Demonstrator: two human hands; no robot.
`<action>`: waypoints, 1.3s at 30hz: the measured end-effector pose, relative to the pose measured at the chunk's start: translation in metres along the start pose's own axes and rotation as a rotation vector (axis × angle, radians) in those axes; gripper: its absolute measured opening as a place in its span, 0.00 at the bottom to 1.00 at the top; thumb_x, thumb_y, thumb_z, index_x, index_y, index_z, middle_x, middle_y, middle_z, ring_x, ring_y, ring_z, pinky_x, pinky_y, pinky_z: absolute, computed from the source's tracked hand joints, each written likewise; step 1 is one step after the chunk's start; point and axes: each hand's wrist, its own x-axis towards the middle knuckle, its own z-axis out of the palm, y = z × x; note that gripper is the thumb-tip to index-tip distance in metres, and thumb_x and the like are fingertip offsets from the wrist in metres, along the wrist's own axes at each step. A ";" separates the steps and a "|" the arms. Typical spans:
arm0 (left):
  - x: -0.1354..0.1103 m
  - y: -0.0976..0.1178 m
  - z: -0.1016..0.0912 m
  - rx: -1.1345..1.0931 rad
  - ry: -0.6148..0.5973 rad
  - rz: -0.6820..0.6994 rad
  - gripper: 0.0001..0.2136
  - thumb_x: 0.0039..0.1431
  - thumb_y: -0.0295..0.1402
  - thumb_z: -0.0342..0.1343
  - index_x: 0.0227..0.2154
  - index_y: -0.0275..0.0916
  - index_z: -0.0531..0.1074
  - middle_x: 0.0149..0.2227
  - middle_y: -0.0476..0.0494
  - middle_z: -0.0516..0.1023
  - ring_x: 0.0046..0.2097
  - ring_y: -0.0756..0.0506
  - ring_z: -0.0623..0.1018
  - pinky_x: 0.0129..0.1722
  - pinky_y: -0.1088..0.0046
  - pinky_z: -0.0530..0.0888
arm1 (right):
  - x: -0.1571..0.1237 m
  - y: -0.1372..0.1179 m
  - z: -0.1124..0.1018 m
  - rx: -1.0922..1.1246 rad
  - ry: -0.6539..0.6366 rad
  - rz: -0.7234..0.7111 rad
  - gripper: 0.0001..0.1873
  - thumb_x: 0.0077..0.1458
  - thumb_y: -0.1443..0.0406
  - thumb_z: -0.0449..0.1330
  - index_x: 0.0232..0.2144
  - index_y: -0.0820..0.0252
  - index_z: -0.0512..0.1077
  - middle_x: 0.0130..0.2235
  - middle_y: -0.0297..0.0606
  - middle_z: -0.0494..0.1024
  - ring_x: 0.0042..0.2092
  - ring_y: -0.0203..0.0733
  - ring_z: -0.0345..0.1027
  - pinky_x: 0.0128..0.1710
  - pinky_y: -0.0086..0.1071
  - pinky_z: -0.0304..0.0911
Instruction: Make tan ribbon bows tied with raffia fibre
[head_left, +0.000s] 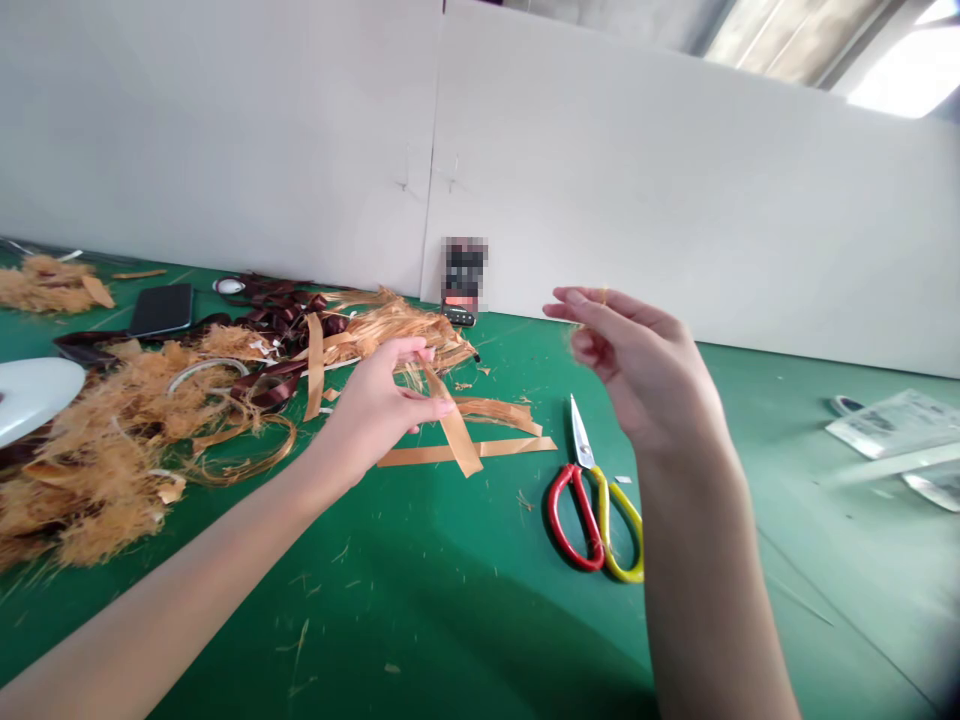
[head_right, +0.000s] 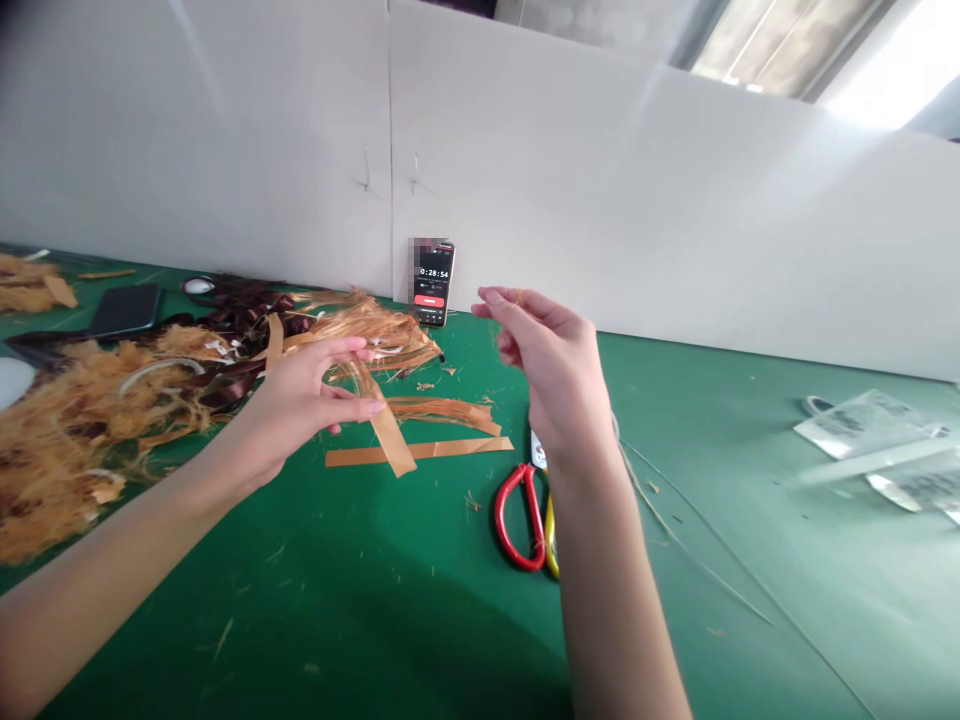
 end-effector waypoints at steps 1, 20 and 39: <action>0.001 -0.001 0.000 0.018 -0.007 0.002 0.28 0.40 0.28 0.68 0.48 0.43 0.71 0.57 0.39 0.69 0.27 0.48 0.76 0.18 0.73 0.68 | 0.001 0.000 0.000 0.015 -0.013 -0.016 0.04 0.53 0.62 0.61 0.31 0.57 0.73 0.42 0.39 0.77 0.31 0.32 0.67 0.29 0.30 0.62; 0.010 -0.013 -0.011 0.086 0.125 0.150 0.33 0.43 0.31 0.68 0.55 0.48 0.67 0.57 0.44 0.69 0.32 0.45 0.79 0.25 0.71 0.72 | 0.003 -0.002 -0.023 -0.654 -0.589 0.186 0.17 0.44 0.50 0.67 0.18 0.54 0.77 0.15 0.31 0.61 0.19 0.31 0.45 0.19 0.33 0.44; -0.003 0.000 -0.004 0.051 -0.091 0.014 0.33 0.43 0.31 0.67 0.56 0.44 0.67 0.61 0.40 0.66 0.32 0.49 0.76 0.30 0.69 0.76 | -0.007 -0.003 -0.010 -0.290 -0.366 -0.656 0.35 0.52 0.71 0.56 0.62 0.51 0.58 0.68 0.32 0.56 0.64 0.44 0.57 0.57 0.40 0.66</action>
